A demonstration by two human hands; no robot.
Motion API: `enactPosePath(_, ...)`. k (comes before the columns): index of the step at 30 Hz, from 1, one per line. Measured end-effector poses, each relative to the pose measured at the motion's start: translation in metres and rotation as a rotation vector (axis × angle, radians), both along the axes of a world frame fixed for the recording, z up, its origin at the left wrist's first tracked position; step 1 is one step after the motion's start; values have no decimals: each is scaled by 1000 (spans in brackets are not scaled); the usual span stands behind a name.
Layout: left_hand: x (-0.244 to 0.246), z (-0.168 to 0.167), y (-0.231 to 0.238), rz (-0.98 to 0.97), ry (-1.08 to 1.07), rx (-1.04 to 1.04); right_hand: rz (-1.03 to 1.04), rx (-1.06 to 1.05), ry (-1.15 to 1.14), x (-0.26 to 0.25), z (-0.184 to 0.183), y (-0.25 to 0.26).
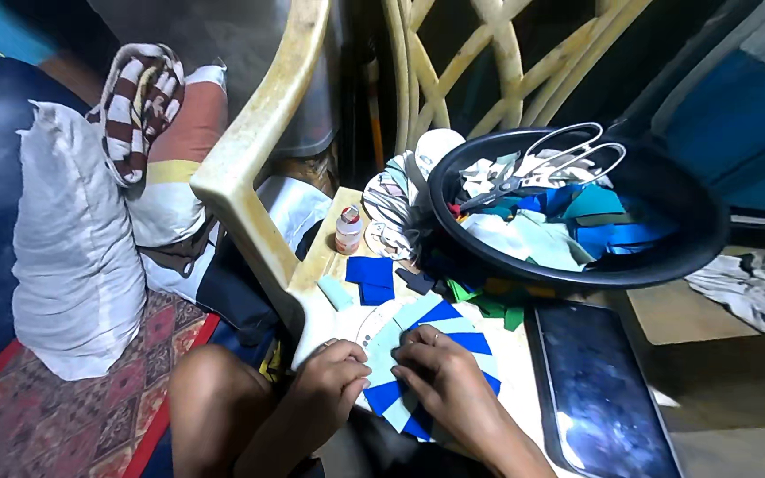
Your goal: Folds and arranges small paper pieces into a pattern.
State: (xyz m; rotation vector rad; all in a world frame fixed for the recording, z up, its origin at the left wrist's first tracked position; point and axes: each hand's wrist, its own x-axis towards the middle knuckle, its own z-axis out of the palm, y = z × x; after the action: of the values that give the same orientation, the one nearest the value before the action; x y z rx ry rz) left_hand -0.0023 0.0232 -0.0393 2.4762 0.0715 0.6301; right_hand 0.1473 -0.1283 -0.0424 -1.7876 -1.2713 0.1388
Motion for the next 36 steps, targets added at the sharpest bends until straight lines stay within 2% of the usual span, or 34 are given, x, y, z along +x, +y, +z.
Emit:
enactPosePath(3,4,22,14,-43,143,-152,2,-13,15,-1,1,-1)
enactPosePath(7,33,35,30,181,27,-119,-2,-33,23,-2,4,-1)
enactPosePath(9,51,42,36,215,23,-77,-5,-38,23,-2,4,-1)
enactPosePath(13,86,44,45,37,51,30,-2,-43,41,-2,4,-1)
enactPosePath(15,99,44,46,-40,167,66,2,-50,52,-3,5,-1)
enactPosePath(18,112,45,49,-44,341,86,7,-56,57,-3,6,-2)
enactPosePath(20,115,41,51,-26,319,89,14,-58,59,-3,6,-1)
enactPosePath(27,113,44,59,48,311,-170,27,-66,69,-2,7,-1)
enactPosePath(30,110,41,55,131,203,-230,33,-67,94,-1,8,-2)
enactPosePath(32,108,35,48,240,-33,-252,32,-46,129,1,9,-4)
enactPosePath(34,105,35,37,305,-268,-298,-17,72,136,3,5,-4)
enactPosePath(36,94,43,20,280,-386,-331,-78,300,177,5,1,-2)
